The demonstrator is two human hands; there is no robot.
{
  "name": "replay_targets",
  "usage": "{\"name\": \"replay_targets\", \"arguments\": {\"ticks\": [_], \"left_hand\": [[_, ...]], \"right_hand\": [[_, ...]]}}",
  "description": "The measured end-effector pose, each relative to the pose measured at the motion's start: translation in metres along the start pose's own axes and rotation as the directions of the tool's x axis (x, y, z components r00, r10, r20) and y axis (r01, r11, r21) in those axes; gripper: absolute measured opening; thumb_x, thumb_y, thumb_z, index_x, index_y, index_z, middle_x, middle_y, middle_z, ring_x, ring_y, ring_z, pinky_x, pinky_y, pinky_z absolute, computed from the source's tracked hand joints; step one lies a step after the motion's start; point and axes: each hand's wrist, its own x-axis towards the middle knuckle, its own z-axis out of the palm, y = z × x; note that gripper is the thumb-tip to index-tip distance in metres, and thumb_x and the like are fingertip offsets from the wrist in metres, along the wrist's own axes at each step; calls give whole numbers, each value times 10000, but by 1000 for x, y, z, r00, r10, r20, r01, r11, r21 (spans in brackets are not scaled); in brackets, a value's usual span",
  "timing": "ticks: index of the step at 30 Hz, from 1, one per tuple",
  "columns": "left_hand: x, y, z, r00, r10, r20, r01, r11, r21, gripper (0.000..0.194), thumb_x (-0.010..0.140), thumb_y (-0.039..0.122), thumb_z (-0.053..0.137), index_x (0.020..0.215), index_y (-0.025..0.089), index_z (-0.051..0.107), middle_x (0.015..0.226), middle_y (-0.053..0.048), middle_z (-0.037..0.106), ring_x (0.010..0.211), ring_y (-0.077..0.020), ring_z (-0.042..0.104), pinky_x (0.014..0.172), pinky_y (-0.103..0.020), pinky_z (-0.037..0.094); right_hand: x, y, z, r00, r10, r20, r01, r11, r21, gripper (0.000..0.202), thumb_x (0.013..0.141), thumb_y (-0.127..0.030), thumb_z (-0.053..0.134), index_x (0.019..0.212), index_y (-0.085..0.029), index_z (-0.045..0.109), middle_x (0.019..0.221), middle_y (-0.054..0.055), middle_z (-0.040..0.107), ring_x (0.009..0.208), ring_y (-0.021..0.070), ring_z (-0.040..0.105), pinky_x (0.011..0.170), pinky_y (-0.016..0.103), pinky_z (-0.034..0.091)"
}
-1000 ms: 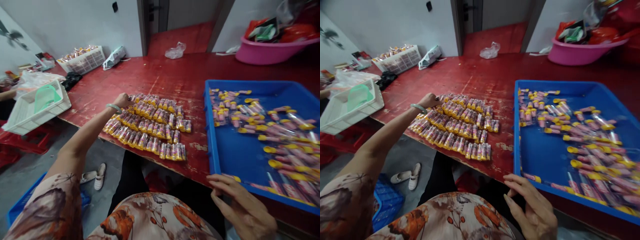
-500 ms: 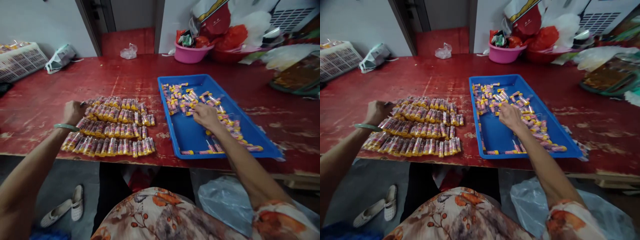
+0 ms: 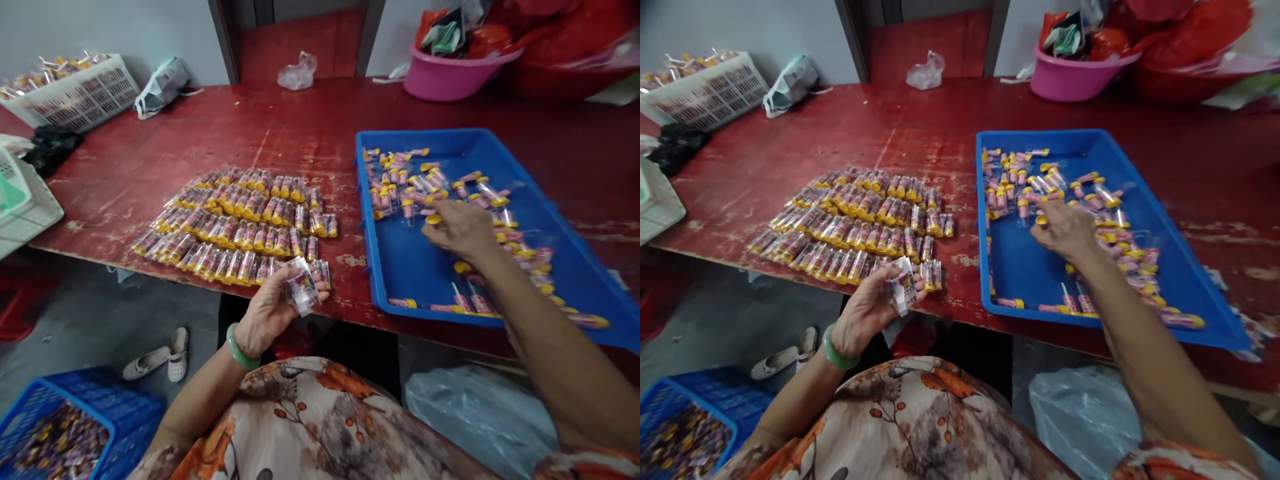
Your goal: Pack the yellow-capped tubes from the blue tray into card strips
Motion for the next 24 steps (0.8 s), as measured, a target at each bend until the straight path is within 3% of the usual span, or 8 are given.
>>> {"name": "replay_targets", "arguments": {"ticks": [3, 4, 6, 8, 10, 13, 19, 24], "left_hand": [[2, -9, -3, 997, 0, 77, -5, 998, 60, 65, 800, 89, 693, 864, 78, 692, 753, -85, 715, 666, -182, 702, 700, -326, 614], [3, -12, -4, 996, 15, 91, -21, 997, 72, 97, 773, 93, 733, 861, 81, 694, 759, -82, 720, 667, -180, 703, 687, -312, 611], [6, -18, -5, 995, 44, 91, -52, 996, 79, 185, 705, 102, 809, 852, 96, 698, 769, -68, 729, 660, -172, 703, 663, -287, 602], [8, -25, -5, 995, 71, 76, -76, 994, 75, 263, 630, 115, 868, 836, 110, 704, 766, -47, 732, 645, -158, 697, 654, -270, 593], [10, -32, -4, 991, 113, 76, -120, 989, 83, 326, 567, 144, 911, 827, 112, 717, 761, -36, 733, 634, -143, 685, 660, -261, 585], [11, -41, -6, 985, 159, 70, -167, 978, 126, 380, 509, 192, 944, 815, 105, 736, 771, -42, 738, 642, -139, 677, 670, -260, 573], [6, -47, -13, 992, 101, 76, -111, 983, 148, 389, 540, 265, 942, 843, 112, 752, 771, -44, 735, 635, -136, 665, 664, -267, 560], [0, -42, -17, 995, -17, 101, 5, 993, 116, 405, 570, 326, 933, 821, 107, 703, 704, -44, 703, 564, -149, 652, 578, -269, 562]], "right_hand": [[-38, -56, -22, 974, 106, -201, -53, 965, 255, 197, 915, -337, 523, 1049, -274, 653, 952, 75, 663, 812, 252, 632, 663, 390, 463], [-53, -79, -26, 957, 206, -205, -73, 854, 515, 143, 904, -345, 561, 964, -280, 674, 902, 62, 659, 743, 226, 608, 601, 366, 435], [-81, -126, -29, 961, 259, -92, -76, 570, 818, 103, 821, -324, 668, 757, -244, 668, 784, 31, 634, 686, 201, 590, 562, 335, 432], [-100, -166, -22, 967, 231, 105, -202, 453, 868, 199, 797, -331, 715, 652, -218, 640, 681, 6, 612, 615, 157, 570, 548, 300, 438], [-110, -192, -9, 917, 266, 299, -383, 371, 846, 196, 772, -379, 750, 708, -213, 666, 632, -11, 620, 529, 132, 561, 499, 274, 432], [-110, -209, 12, 844, 296, 447, -522, 265, 810, 285, 704, -429, 797, 851, -205, 701, 625, -15, 650, 468, 133, 573, 462, 263, 437], [-101, -210, 23, 837, 281, 470, -534, 233, 813, 143, 657, -305, 779, 663, -188, 697, 573, -22, 625, 462, 117, 552, 450, 239, 422], [-98, -213, 24, 768, 276, 578, -607, 25, 795, 165, 616, -308, 791, 589, -194, 676, 532, -15, 615, 445, 131, 558, 433, 248, 448]]}}
